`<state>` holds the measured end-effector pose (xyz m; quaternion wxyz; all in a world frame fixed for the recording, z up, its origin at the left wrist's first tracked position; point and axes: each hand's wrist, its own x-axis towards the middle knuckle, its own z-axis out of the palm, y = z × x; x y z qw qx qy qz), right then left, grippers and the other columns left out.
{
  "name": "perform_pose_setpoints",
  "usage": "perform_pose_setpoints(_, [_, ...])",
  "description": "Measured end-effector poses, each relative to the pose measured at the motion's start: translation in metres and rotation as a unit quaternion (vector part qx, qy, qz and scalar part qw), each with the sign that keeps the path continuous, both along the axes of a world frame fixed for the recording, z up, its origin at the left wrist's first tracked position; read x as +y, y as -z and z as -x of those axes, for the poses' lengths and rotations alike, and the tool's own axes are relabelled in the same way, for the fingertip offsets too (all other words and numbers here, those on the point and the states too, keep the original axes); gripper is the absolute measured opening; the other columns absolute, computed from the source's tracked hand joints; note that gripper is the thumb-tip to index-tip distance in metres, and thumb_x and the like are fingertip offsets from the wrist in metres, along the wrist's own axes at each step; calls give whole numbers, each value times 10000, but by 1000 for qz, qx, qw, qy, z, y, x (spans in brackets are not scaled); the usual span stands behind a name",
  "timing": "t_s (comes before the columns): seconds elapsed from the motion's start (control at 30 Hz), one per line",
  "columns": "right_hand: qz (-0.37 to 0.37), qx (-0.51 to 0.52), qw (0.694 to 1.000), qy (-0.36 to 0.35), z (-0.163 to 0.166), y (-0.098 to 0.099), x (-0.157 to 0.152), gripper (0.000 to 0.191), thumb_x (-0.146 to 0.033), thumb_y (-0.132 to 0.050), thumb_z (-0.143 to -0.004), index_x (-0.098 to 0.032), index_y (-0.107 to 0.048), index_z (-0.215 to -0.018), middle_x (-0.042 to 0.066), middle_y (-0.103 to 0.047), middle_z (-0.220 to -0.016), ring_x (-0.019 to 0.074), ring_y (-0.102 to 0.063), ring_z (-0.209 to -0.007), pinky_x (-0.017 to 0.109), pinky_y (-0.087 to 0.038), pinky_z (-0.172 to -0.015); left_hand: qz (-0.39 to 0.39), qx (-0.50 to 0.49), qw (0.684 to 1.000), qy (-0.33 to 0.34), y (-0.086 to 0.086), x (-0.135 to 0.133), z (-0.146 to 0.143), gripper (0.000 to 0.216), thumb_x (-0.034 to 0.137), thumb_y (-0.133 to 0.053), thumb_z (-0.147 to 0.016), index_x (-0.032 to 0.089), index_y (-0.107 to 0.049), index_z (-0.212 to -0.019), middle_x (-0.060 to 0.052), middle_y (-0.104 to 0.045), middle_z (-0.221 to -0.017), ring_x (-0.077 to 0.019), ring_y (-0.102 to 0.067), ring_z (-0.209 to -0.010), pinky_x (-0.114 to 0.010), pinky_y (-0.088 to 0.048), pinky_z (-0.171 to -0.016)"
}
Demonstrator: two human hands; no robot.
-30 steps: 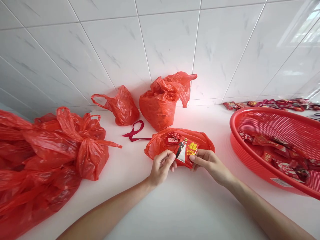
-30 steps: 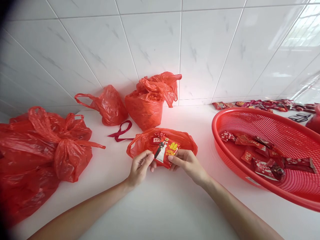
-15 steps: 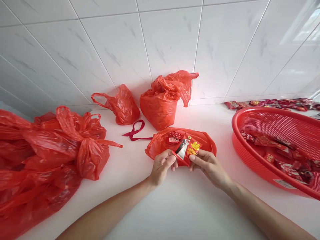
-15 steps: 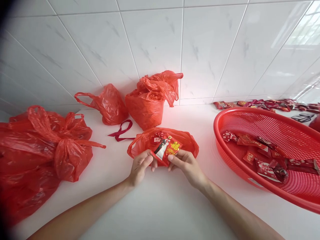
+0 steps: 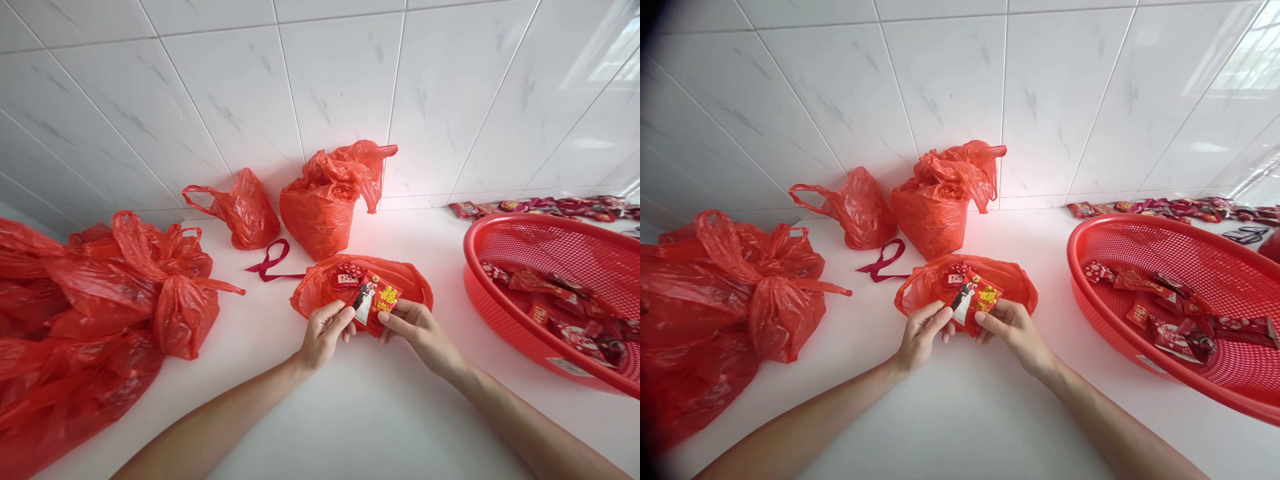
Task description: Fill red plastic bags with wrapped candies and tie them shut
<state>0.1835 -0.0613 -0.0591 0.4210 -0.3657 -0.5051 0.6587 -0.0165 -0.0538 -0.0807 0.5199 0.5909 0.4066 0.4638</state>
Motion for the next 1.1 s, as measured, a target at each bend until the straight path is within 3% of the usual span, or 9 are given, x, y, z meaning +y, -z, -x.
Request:
perform_pose_setpoints(0.23, [30, 54, 998, -2, 0, 0, 2, 256, -408, -804, -801, -176, -749, -894, 21, -705, -782, 121, -617, -623, 268, -525, -634, -7, -13, 1000, 6, -1, 0, 0, 479, 584, -611, -881, 180, -534, -635, 4, -572, -559, -104, -493, -486, -256, -416, -510])
perform_pose_setpoints(0.4, [84, 160, 981, 65, 2, 1, 2, 247, -418, -825, -781, -194, -727, -811, -17, -660, -716, 90, -603, -596, 223, -512, -613, -17, -22, 999, 36, 1, 1, 2, 438, 602, -636, -855, 169, -626, -787, 1, -599, -599, -112, -503, -504, -269, -440, -533])
perform_pose_setpoints(0.53, [72, 103, 992, 17, 3, 2, 0, 291, -443, -813, -786, -175, -734, -869, -6, -662, -703, 89, -569, -526, 235, -487, -542, -23, -27, 999, 37, 1, 2, 2, 459, 611, -628, -855, 172, -582, -728, 4, -582, -591, -109, -502, -506, -261, -429, -529])
perform_pose_setpoints(0.93, [3, 27, 999, 17, 3, -1, -2, 327, -467, -803, -783, -171, -741, -905, 16, -697, -716, 131, -600, -545, 292, -502, -572, -5, -21, 1000, 19, -1, 1, 2, 415, 577, -596, -834, 179, -584, -718, -4, -574, -592, -128, -508, -516, -273, -431, -524])
perform_pose_setpoints(1.1, [-7, 16, 1000, 15, 2, -1, -2, 326, -470, -792, -795, -171, -745, -914, 8, -683, -707, 133, -612, -545, 293, -507, -575, 7, 10, 1000, -11, -3, 1, -1, 453, 547, -605, -864, 196, -479, -608, 14, -537, -546, -112, -493, -490, -259, -423, -522])
